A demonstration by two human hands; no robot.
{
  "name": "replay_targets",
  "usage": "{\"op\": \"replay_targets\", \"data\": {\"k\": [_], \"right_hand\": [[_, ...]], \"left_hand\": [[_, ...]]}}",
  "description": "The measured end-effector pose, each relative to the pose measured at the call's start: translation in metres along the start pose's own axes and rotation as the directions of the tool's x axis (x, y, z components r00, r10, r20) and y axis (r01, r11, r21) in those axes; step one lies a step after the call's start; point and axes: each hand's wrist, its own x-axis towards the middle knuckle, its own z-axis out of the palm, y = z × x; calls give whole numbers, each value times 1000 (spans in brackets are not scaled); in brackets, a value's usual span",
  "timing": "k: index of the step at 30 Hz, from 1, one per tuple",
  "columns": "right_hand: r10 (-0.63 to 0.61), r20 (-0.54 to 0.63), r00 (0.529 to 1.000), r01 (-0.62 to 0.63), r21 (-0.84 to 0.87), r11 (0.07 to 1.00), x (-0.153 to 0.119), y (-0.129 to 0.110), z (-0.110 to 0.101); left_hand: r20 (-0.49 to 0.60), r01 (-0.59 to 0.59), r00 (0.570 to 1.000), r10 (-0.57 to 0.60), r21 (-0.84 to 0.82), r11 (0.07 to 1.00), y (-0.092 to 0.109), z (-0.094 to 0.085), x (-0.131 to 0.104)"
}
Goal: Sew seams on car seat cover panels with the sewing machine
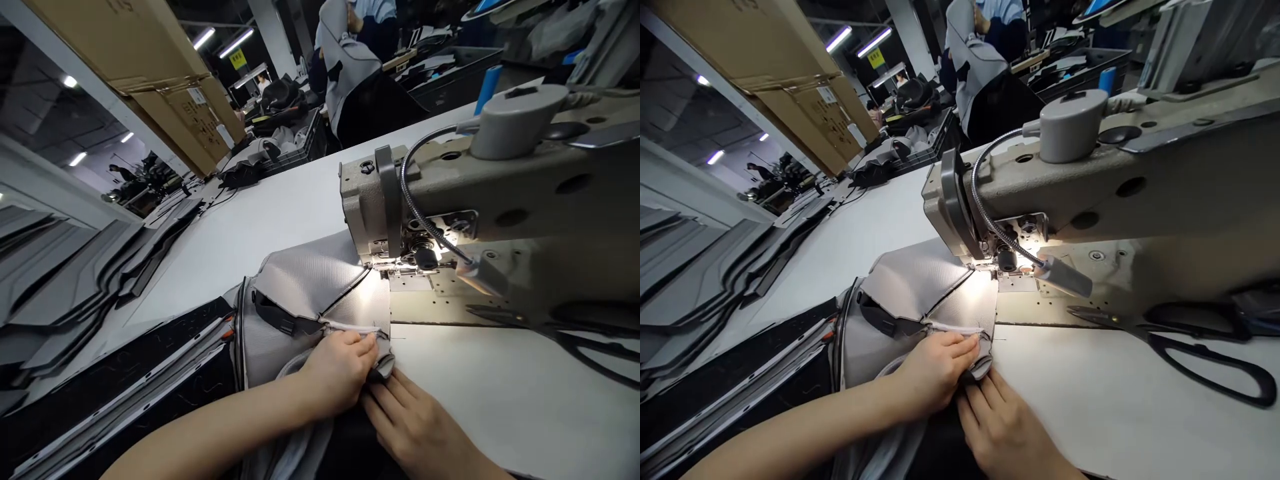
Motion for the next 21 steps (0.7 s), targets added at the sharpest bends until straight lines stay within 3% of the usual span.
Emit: {"op": "replay_targets", "data": {"k": [10,17,21], "right_hand": [[-111,122,986,118,-59,991,-1,43,1],[-214,148,966,230,-105,967,14,79,-3],[-179,130,975,189,-69,980,21,92,0]], "left_hand": [[-99,79,992,-83,-42,996,-13,-6,32],[-30,127,992,-125,74,989,-25,-15,56],[-33,151,988,-148,97,984,-32,-20,68]]}}
